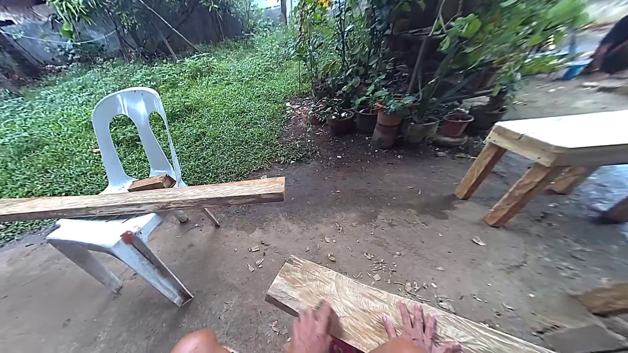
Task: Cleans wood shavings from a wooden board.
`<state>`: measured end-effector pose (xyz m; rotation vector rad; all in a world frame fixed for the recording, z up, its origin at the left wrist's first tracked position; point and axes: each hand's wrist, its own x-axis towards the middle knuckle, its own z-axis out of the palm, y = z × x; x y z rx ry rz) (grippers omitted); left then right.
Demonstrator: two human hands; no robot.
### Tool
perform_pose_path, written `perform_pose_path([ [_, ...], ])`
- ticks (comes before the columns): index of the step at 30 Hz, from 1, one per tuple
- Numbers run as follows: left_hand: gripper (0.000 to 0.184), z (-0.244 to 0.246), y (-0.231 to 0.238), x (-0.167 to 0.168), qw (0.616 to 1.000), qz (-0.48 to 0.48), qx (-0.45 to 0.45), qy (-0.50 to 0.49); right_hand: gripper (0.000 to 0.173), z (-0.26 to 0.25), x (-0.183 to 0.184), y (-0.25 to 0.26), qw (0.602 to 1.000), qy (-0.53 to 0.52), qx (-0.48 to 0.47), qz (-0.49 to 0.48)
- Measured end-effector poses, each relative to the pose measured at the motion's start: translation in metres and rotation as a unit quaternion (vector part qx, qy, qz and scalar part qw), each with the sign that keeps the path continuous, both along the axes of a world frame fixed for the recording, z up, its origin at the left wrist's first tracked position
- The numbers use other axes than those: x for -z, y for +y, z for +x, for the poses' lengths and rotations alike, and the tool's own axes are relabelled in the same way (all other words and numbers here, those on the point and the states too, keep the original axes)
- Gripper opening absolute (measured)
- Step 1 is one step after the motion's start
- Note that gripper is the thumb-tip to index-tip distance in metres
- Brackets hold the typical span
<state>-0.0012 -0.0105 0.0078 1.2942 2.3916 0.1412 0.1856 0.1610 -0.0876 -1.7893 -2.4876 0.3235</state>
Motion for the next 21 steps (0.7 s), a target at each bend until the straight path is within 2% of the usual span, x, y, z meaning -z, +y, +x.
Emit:
perform_pose_path([
  [2,0.069,0.014,0.0,0.01,0.994,-0.015,0.107,0.005,0.082,0.0,0.0,0.0,1.0,-0.004,0.0,-0.002],
  [4,0.07,0.005,-0.002,0.017,0.994,-0.015,0.109,0.013,0.081,0.002,-0.002,0.001,1.0,0.005,-0.007,-0.001],
  [7,0.073,-0.05,-0.005,0.025,0.997,-0.012,-0.065,0.032,0.081,0.003,-0.003,0.0,1.0,0.015,-0.011,0.005],
  [10,0.081,-0.118,-0.008,0.011,0.971,-0.044,-0.232,0.033,0.08,0.001,-0.011,-0.001,1.0,0.003,-0.006,-0.013],
  [13,0.085,-0.128,-0.003,-0.008,0.956,-0.067,-0.285,0.019,0.081,-0.002,-0.001,0.003,1.0,0.001,-0.004,-0.001],
  [16,0.081,-0.07,0.011,-0.018,0.982,-0.058,-0.18,-0.001,0.081,-0.003,0.004,0.005,1.0,0.016,0.001,0.011],
  [19,0.071,0.001,0.014,-0.004,1.0,-0.013,0.004,-0.012,0.08,0.0,0.002,0.003,1.0,0.011,0.002,0.01],
  [21,0.07,0.022,0.013,0.007,0.994,-0.016,0.112,-0.009,0.08,0.001,-0.001,0.003,1.0,0.006,-0.005,0.007],
])
